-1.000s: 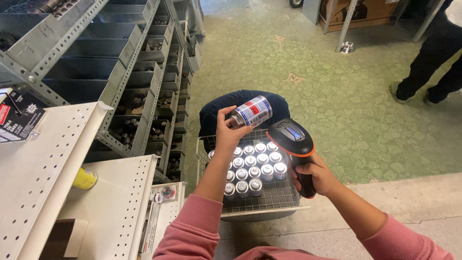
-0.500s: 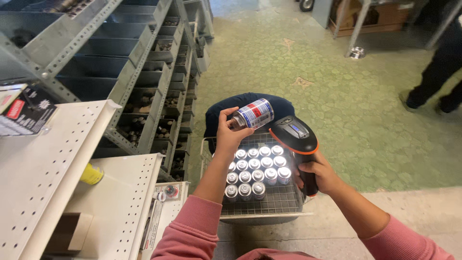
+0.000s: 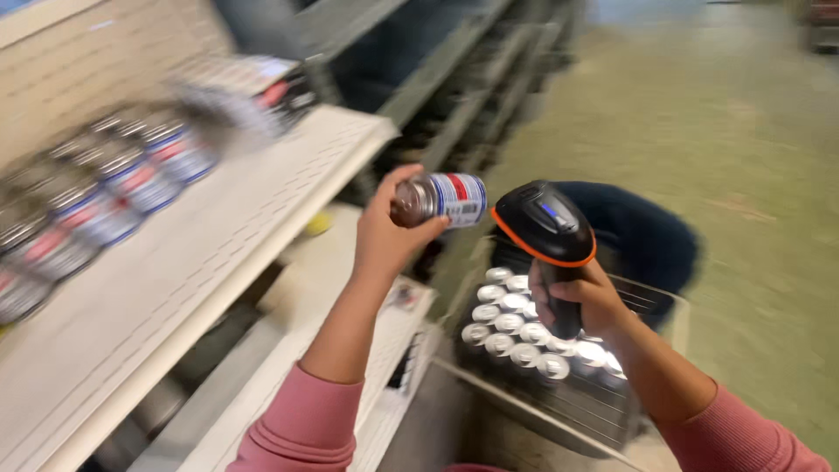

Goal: The person picks up a can from a metal basket, scans it using a handheld barcode scanner, and then places the can onto a shelf among other similar cans, repeating this for several items.

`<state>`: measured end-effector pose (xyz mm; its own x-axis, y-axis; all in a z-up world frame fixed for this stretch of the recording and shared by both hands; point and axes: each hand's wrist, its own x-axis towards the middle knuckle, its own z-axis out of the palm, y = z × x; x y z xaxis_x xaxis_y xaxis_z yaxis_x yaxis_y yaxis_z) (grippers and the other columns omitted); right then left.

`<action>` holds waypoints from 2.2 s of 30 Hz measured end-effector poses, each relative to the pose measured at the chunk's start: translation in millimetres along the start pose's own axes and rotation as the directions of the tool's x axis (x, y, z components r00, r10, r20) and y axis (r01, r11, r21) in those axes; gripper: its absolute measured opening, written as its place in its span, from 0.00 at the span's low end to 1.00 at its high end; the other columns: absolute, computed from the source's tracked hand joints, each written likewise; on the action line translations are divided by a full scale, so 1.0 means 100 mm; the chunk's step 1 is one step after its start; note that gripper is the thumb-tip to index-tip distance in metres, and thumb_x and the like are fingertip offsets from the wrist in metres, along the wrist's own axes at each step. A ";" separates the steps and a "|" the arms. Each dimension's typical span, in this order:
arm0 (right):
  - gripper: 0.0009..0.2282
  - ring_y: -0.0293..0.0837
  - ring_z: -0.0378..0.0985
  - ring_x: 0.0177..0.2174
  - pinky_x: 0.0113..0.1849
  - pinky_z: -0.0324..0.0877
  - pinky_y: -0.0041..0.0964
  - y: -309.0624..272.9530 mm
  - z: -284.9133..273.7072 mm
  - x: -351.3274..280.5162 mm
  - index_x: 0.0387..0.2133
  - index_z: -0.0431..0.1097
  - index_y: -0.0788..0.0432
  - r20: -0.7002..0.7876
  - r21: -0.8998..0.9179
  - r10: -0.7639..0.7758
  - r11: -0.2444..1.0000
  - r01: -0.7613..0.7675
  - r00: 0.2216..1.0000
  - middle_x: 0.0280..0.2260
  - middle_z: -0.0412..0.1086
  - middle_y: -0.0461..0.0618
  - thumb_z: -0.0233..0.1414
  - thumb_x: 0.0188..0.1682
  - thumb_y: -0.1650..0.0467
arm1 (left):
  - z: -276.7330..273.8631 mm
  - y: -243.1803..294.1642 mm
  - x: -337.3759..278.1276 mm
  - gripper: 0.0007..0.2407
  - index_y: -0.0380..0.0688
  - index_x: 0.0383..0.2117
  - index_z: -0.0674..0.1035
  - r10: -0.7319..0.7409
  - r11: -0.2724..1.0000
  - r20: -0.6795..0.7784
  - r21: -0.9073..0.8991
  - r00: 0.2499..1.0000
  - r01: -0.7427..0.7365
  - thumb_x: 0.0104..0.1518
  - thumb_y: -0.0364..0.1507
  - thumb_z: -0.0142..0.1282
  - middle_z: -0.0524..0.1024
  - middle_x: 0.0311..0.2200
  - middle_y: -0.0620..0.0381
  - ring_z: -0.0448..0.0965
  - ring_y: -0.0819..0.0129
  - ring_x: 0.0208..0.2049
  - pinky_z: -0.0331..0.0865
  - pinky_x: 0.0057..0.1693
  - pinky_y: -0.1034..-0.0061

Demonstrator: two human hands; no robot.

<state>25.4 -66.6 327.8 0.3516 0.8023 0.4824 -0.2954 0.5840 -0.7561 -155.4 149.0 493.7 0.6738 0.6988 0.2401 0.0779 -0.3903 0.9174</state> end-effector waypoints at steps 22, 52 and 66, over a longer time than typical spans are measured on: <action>0.14 0.48 0.66 0.07 0.13 0.67 0.42 1.30 4.26 1.68 0.22 0.64 0.66 0.587 0.180 0.173 0.924 -0.336 0.791 0.13 0.58 0.54 0.52 0.40 0.64 | -4.76 0.09 -1.64 0.27 0.58 0.51 0.81 0.196 0.571 -0.491 0.761 0.849 0.309 0.40 0.47 0.69 0.83 0.41 0.44 0.82 0.38 0.46 0.74 0.53 0.46; 0.14 0.49 0.66 0.11 0.14 0.66 0.44 1.81 4.52 2.25 0.34 0.64 0.61 0.789 0.196 0.286 0.721 -0.665 0.543 0.18 0.59 0.54 0.55 0.42 0.64 | -5.17 -0.43 -1.24 0.32 0.77 0.62 0.71 -0.217 0.127 -0.514 0.828 0.830 0.546 0.44 0.57 0.55 0.80 0.45 0.62 0.64 0.56 0.60 0.54 0.59 0.38; 0.18 0.49 0.66 0.06 0.12 0.67 0.45 1.86 4.51 2.32 0.22 0.66 0.67 0.781 0.158 0.269 0.788 -0.595 0.564 0.12 0.57 0.52 0.53 0.39 0.60 | -5.09 -0.32 -1.27 0.30 0.81 0.63 0.67 -0.228 0.103 -0.542 0.813 0.809 0.573 0.49 0.57 0.55 0.79 0.51 0.61 0.62 0.61 0.61 0.53 0.61 0.40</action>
<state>-349.0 284.2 498.6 -0.5749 0.7059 0.4137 -0.5821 0.0024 -0.8131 -617.3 377.7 595.5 0.1292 0.9791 0.1570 0.9916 -0.1267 -0.0262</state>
